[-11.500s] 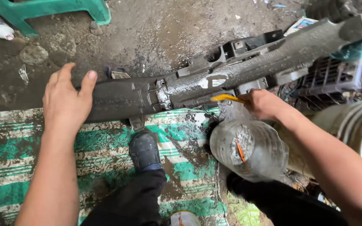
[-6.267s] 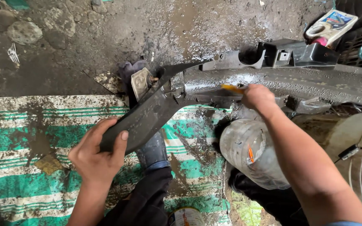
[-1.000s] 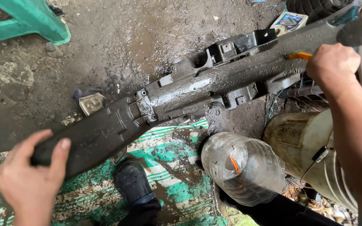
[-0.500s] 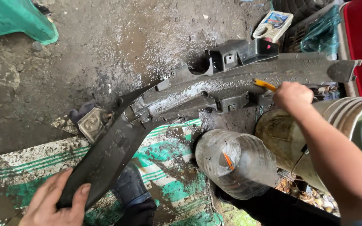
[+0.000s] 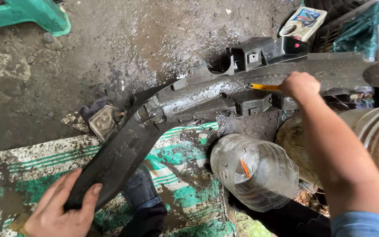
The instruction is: Scrubbing a dirty motorcycle mudguard with a brush and water to remove grime.
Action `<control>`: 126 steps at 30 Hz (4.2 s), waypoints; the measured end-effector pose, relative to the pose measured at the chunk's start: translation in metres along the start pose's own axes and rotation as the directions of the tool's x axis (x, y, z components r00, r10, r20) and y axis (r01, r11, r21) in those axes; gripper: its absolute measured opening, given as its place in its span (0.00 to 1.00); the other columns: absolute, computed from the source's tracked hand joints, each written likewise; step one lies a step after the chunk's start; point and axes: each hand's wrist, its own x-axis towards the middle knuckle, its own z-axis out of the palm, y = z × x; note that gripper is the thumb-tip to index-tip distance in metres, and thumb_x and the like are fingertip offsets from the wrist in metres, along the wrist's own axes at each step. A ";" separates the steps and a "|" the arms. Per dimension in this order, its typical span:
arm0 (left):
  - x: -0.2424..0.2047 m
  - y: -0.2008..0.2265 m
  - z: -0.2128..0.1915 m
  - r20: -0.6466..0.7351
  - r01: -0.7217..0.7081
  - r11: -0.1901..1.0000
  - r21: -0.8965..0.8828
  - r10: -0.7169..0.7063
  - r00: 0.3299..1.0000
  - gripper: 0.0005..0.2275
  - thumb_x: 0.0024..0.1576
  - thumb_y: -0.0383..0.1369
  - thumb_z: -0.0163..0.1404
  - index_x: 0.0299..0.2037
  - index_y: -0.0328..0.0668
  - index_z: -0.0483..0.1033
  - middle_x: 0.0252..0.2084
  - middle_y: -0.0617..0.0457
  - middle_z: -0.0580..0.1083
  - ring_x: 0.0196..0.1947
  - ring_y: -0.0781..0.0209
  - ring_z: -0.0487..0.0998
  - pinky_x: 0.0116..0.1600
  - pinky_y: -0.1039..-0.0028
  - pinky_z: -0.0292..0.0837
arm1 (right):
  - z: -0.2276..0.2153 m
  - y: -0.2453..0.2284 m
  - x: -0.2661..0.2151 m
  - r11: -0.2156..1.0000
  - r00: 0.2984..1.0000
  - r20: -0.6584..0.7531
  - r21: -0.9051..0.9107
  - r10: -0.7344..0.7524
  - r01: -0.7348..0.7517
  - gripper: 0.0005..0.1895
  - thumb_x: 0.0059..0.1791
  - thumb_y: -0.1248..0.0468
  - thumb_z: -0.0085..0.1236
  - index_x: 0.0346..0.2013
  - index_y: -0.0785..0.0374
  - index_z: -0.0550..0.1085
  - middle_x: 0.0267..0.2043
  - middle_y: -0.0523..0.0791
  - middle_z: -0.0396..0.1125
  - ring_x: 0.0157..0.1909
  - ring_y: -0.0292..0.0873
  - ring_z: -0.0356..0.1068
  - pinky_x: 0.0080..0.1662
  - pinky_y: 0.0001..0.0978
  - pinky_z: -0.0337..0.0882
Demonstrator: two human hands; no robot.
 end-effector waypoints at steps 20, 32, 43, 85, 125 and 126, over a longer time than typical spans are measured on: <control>0.015 0.012 -0.004 -0.060 -0.052 0.994 -0.095 0.047 0.997 0.13 0.66 0.31 0.70 0.54 0.28 0.91 0.55 0.38 0.86 0.54 0.46 0.88 0.60 0.59 0.84 | -0.034 0.055 0.049 0.987 0.999 -0.033 -0.155 0.032 -0.037 0.37 0.56 0.35 0.59 0.69 0.59 0.80 0.68 0.54 0.78 0.65 0.59 0.79 0.58 0.54 0.79; 0.011 0.012 -0.003 -0.041 -0.039 0.991 -0.126 0.034 0.999 0.15 0.64 0.31 0.71 0.56 0.27 0.90 0.56 0.34 0.85 0.55 0.43 0.88 0.60 0.56 0.86 | -0.014 0.040 -0.015 0.980 0.997 -0.052 -0.194 -0.048 0.037 0.23 0.66 0.51 0.45 0.58 0.61 0.84 0.50 0.51 0.84 0.46 0.51 0.84 0.42 0.43 0.84; 0.011 0.010 -0.003 -0.103 -0.130 0.970 -0.205 0.110 0.989 0.15 0.62 0.27 0.72 0.55 0.24 0.88 0.55 0.34 0.85 0.52 0.45 0.88 0.57 0.59 0.86 | 0.007 0.034 -0.057 0.988 0.996 -0.084 -0.153 -0.033 0.020 0.24 0.67 0.57 0.42 0.57 0.65 0.85 0.51 0.54 0.84 0.47 0.54 0.85 0.43 0.46 0.83; 0.151 -0.039 0.022 0.079 -0.024 0.998 -0.055 0.029 0.996 0.20 0.76 0.51 0.56 0.66 0.47 0.87 0.61 0.40 0.84 0.57 0.32 0.82 0.61 0.36 0.69 | 0.026 0.122 -0.134 0.917 0.836 -0.387 -0.072 -0.388 0.392 0.20 0.55 0.59 0.48 0.54 0.68 0.77 0.46 0.69 0.80 0.48 0.79 0.80 0.53 0.67 0.78; 0.060 0.099 0.188 0.960 -0.147 0.976 -0.163 0.191 0.204 0.27 0.66 0.52 0.50 0.69 0.47 0.79 0.70 0.40 0.77 0.78 0.36 0.68 0.78 0.44 0.65 | 0.243 0.014 -0.114 0.638 0.685 0.463 -0.283 -0.563 0.716 0.45 0.56 0.46 0.48 0.75 0.82 0.57 0.71 0.64 0.68 0.78 0.60 0.64 0.76 0.47 0.67; 0.060 0.100 0.184 0.964 -0.137 0.976 -0.171 0.194 0.180 0.27 0.65 0.52 0.50 0.70 0.47 0.78 0.70 0.40 0.77 0.78 0.36 0.68 0.78 0.43 0.65 | 0.283 0.000 -0.074 0.667 0.706 0.394 -0.257 -0.589 0.700 0.53 0.59 0.32 0.46 0.78 0.76 0.52 0.77 0.61 0.63 0.81 0.60 0.60 0.77 0.55 0.65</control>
